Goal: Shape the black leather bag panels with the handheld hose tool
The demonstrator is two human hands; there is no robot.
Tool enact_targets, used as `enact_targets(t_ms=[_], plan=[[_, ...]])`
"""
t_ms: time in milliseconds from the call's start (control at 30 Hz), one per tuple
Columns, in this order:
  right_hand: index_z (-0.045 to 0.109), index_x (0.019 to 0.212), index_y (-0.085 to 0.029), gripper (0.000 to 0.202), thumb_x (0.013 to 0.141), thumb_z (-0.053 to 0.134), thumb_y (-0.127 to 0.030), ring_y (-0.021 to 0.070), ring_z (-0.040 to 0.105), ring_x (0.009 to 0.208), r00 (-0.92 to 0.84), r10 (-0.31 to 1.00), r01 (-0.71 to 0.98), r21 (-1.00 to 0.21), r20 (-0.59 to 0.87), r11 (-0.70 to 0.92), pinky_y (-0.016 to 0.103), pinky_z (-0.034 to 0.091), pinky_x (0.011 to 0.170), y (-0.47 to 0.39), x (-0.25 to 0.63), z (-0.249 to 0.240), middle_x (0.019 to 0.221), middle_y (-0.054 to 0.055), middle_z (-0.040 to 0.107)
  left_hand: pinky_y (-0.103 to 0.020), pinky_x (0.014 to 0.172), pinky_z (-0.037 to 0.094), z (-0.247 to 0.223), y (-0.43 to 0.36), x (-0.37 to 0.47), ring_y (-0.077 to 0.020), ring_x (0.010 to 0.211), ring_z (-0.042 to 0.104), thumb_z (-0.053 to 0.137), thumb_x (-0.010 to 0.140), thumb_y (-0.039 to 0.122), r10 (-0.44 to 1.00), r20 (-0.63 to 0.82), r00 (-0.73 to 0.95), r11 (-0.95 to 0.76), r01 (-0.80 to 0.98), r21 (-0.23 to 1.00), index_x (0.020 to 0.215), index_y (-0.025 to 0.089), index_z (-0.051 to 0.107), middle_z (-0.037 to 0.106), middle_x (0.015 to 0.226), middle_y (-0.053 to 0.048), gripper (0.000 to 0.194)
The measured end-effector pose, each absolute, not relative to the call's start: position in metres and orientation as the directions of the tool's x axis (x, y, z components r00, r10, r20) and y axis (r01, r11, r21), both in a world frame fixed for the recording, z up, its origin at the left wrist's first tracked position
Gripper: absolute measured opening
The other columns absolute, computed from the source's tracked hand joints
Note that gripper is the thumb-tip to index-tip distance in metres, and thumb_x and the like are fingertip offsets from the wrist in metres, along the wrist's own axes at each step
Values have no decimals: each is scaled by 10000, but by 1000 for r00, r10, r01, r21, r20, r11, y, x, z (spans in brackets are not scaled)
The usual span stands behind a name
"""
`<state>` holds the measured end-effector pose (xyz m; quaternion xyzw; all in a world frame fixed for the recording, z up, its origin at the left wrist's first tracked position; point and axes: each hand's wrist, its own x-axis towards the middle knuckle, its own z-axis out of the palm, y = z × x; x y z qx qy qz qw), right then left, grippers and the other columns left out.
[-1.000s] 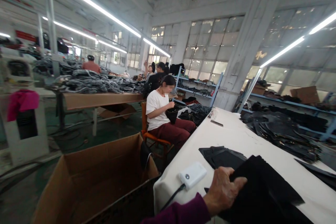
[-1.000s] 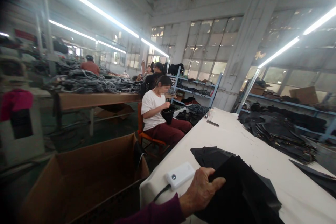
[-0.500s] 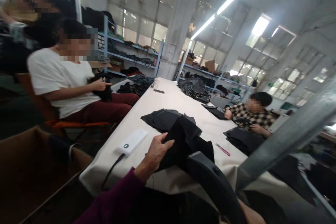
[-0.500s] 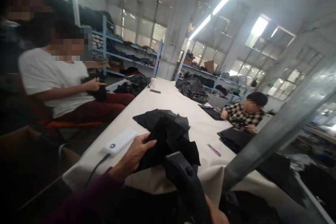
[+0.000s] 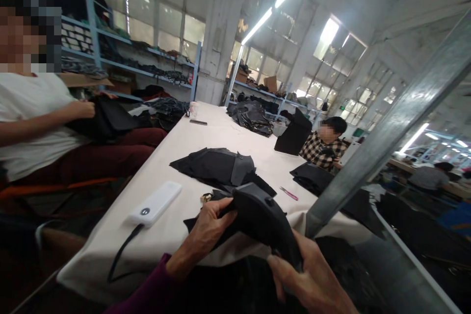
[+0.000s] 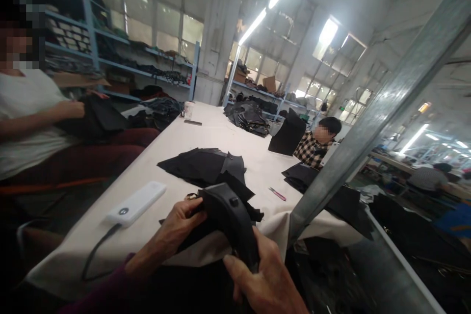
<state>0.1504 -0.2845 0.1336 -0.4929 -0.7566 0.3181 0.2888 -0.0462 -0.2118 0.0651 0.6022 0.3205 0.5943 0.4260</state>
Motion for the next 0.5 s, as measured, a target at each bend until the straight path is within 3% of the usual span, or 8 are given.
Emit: enact_targets(t_ms=[100,233,400,500], plan=[[532,850,-140,259,838,490,-395,130,530,484,-340,919,526,-769,201,363,213,419,488,-276,153,135,512,-31,538,-204,626,395,64,-216,-41,-148,722,539,579,771,310,919,373,131,-351,-161,922,943,142,680,634,781,-11,261],[531,805,-156,281,840,493,-432,130,515,494,-322,921,578,-725,218,374,221,420,515,-280,162,138,507,-31,548,-194,508,356,68,-211,-34,-112,560,512,644,695,296,974,220,51,-187,-366,912,818,100,662,608,663,-16,232],[540,698,-178,310,826,470,-451,145,533,536,-287,936,659,-667,205,348,227,433,539,-303,179,138,544,-7,568,-239,543,443,88,-175,-48,-124,504,539,629,618,80,972,-6,-237,-171,-720,673,729,81,599,580,573,-22,115],[565,734,-181,288,804,488,-449,161,553,555,-313,945,679,-674,93,291,236,448,545,-313,185,128,565,3,579,-265,655,490,95,-152,-62,-128,584,582,578,654,33,942,-49,-332,-242,-774,585,791,69,592,607,634,-45,142]])
